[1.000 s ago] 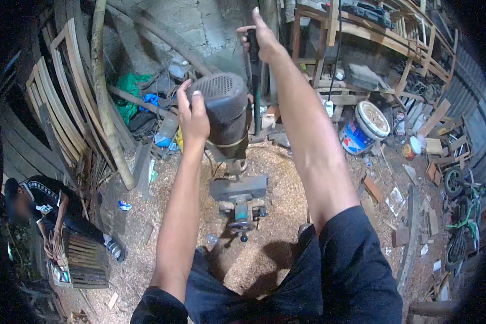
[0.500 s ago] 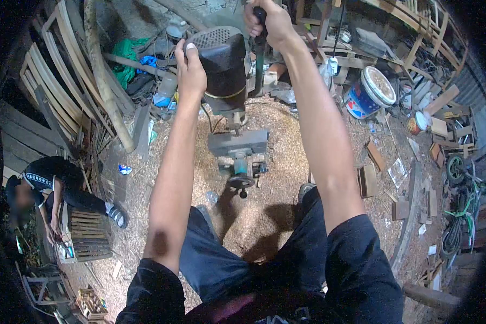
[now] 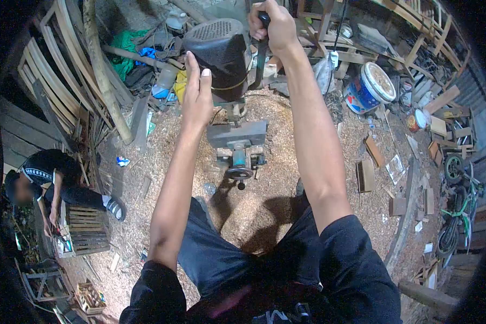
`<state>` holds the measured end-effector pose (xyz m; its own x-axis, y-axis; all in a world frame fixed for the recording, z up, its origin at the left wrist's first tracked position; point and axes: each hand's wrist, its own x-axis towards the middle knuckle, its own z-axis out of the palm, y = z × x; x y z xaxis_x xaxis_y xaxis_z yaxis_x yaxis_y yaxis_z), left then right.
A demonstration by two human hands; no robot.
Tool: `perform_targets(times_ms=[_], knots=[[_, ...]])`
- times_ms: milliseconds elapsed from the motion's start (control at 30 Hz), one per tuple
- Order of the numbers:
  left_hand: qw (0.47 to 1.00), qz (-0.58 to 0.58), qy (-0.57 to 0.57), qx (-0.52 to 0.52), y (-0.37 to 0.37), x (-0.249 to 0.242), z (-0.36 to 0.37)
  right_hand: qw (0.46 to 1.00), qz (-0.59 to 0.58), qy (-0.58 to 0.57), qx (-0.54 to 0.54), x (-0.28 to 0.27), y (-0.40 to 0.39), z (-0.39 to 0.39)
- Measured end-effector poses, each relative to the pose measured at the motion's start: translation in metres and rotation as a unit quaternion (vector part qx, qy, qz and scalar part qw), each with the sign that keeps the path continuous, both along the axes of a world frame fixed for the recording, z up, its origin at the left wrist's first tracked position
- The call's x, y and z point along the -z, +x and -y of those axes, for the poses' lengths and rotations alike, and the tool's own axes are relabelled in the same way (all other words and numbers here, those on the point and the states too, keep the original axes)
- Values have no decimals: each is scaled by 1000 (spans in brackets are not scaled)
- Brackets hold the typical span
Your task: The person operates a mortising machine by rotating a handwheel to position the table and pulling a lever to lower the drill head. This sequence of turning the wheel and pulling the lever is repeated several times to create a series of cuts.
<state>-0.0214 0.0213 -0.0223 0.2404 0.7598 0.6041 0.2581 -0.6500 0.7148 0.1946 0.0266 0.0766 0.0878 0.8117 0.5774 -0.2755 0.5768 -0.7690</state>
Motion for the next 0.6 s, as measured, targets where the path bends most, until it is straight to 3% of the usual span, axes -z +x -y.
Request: perform_targets(times_ms=[100, 200, 333, 433, 600], knots=[[1000, -15, 1, -10, 2, 1, -1, 999, -25, -10, 16, 0, -2, -2], [999, -43, 11, -24, 2, -1, -6, 998, 20, 21, 49, -2, -3, -7], [995, -79, 0, -53, 8, -6, -2, 988, -13, -36, 147, -13, 0, -28], [992, -100, -10, -78, 14, -12, 1, 947, 45, -37, 316, -24, 5, -52], [992, -78, -20, -98, 22, -17, 5, 935, 63, -14, 349, -29, 19, -85]])
